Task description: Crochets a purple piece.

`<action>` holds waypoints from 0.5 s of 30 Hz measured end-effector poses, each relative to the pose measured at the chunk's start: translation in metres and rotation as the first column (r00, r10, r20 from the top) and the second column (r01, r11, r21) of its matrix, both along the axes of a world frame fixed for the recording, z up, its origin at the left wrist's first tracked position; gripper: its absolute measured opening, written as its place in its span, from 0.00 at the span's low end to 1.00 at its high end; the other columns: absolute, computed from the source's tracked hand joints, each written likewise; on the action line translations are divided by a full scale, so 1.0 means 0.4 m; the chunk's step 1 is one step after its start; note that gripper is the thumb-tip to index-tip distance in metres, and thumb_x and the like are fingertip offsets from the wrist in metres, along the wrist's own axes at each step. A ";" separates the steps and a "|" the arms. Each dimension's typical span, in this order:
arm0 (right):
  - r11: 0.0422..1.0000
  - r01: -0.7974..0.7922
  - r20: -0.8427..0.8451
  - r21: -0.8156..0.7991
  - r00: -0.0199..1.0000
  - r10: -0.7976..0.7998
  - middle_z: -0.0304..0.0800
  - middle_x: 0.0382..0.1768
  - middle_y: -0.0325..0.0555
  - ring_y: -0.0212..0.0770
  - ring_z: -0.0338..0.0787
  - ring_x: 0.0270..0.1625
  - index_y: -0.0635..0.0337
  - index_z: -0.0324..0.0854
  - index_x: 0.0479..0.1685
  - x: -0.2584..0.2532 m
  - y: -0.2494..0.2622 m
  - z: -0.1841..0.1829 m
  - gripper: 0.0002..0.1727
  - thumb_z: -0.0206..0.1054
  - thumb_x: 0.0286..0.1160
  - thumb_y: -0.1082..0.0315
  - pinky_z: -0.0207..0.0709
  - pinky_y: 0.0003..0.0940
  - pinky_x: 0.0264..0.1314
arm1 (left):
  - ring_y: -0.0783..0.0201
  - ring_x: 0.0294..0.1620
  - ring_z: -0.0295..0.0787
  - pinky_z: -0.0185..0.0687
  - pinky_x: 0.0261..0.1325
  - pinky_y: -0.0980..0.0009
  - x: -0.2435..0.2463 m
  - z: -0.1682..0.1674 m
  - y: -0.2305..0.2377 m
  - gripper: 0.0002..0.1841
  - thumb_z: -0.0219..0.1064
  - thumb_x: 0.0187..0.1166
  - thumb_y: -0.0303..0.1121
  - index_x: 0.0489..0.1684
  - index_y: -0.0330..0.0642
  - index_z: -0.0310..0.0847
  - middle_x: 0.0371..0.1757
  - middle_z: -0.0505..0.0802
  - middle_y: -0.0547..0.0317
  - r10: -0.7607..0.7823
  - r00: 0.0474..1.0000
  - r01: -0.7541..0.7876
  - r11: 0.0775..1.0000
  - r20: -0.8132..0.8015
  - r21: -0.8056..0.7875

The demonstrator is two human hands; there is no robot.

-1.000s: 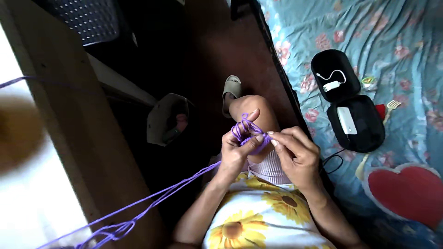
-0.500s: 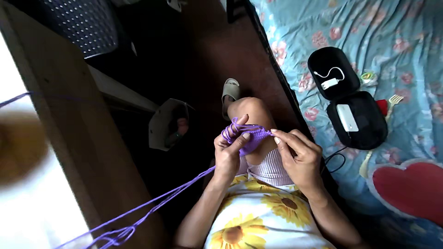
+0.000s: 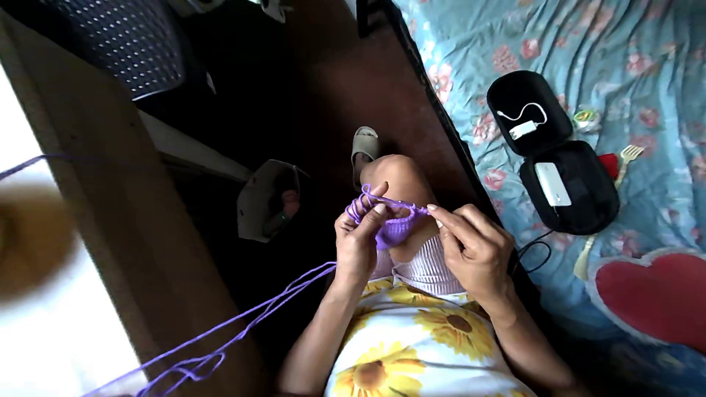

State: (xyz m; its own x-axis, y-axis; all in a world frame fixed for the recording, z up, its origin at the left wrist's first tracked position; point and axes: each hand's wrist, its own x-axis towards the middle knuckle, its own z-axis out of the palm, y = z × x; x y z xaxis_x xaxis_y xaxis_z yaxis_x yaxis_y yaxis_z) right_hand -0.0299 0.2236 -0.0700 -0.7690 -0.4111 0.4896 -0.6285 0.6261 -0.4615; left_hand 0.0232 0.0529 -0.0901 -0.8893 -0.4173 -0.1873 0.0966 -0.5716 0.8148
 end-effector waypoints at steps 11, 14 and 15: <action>0.963 -0.076 0.157 -0.259 0.980 0.119 0.87 0.31 0.41 0.25 0.83 0.31 0.58 0.96 0.46 -0.015 0.029 -0.016 0.10 0.68 0.77 0.70 0.76 0.18 0.34 | 0.73 0.36 0.93 0.90 0.48 0.74 0.014 0.002 -0.135 0.06 0.73 0.76 0.32 0.29 0.52 0.92 0.33 0.95 0.69 -0.177 0.984 0.178 0.939 0.031 -0.295; 0.921 -0.073 0.260 -0.383 0.948 0.184 0.87 0.32 0.39 0.20 0.82 0.33 0.61 0.95 0.47 -0.022 0.038 -0.020 0.09 0.70 0.77 0.70 0.77 0.13 0.35 | 0.72 0.38 0.94 0.90 0.50 0.71 0.028 0.006 -0.210 0.06 0.73 0.77 0.39 0.31 0.55 0.94 0.35 0.96 0.68 -0.264 0.964 0.255 0.932 -0.001 -0.257; 0.909 -0.074 0.282 -0.411 0.938 0.204 0.87 0.32 0.38 0.20 0.82 0.33 0.61 0.95 0.47 -0.024 0.040 -0.022 0.09 0.70 0.76 0.71 0.76 0.12 0.36 | 0.71 0.38 0.94 0.91 0.50 0.71 0.034 0.002 -0.233 0.08 0.73 0.77 0.43 0.31 0.56 0.95 0.34 0.97 0.68 -0.297 0.954 0.281 0.930 -0.032 -0.236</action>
State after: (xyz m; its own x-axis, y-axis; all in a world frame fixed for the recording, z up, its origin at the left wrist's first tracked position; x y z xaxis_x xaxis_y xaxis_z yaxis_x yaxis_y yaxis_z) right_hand -0.0396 0.2394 -0.0786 -0.8570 -0.3518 0.3765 -0.4786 0.2726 -0.8346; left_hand 0.0367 -0.0405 -0.0893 -0.9848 -0.1649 -0.0553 0.0124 -0.3840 0.9232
